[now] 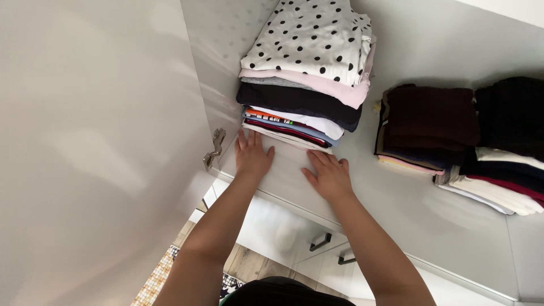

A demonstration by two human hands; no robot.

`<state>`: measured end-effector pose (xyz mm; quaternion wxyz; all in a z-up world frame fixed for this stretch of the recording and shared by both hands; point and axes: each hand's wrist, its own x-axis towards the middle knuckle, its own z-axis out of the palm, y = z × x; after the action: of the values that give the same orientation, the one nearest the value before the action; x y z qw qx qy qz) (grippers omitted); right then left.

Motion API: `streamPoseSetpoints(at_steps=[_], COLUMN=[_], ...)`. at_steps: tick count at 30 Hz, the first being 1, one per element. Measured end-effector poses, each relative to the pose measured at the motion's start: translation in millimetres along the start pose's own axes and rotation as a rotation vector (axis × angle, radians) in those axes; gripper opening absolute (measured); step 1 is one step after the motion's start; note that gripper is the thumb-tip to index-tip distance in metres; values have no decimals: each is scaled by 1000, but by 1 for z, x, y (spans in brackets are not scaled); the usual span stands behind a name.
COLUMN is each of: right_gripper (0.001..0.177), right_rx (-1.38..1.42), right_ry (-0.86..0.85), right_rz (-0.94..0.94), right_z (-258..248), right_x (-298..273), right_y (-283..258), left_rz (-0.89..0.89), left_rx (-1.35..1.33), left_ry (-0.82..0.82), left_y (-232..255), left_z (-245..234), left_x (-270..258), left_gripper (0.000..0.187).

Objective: Organize and straighten stacks of folded clothes on a closet shelf.

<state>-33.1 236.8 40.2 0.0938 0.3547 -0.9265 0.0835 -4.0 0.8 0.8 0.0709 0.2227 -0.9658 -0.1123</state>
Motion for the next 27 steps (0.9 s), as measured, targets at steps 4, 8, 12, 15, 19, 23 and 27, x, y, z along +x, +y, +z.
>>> streamPoseSetpoints(at_steps=[4, 8, 12, 15, 19, 23, 27], right_gripper=[53, 36, 17, 9, 6, 9, 9], right_rx=[-107, -57, -342, -462, -495, -474, -453], right_ry=[65, 264, 261, 251, 243, 243, 292], right_rz=[40, -31, -208, -283, -315, -307, -265], right_z=[9, 36, 38, 43, 45, 55, 57], right_x=[9, 23, 31, 32, 35, 33, 32], right_y=[2, 23, 31, 36, 36, 40, 43], left_rz=[-30, 34, 226, 375, 518, 548, 534], left_rx=[28, 27, 297, 499, 638, 625, 626], left_ry=[-33, 244, 400, 483, 457, 460, 391], left_y=[2, -25, -35, -35, -41, -40, -38], left_z=[-11, 43, 67, 67, 68, 63, 56], left_x=[-2, 37, 72, 80, 89, 89, 88], left_gripper=[75, 46, 14, 11, 11, 9, 8])
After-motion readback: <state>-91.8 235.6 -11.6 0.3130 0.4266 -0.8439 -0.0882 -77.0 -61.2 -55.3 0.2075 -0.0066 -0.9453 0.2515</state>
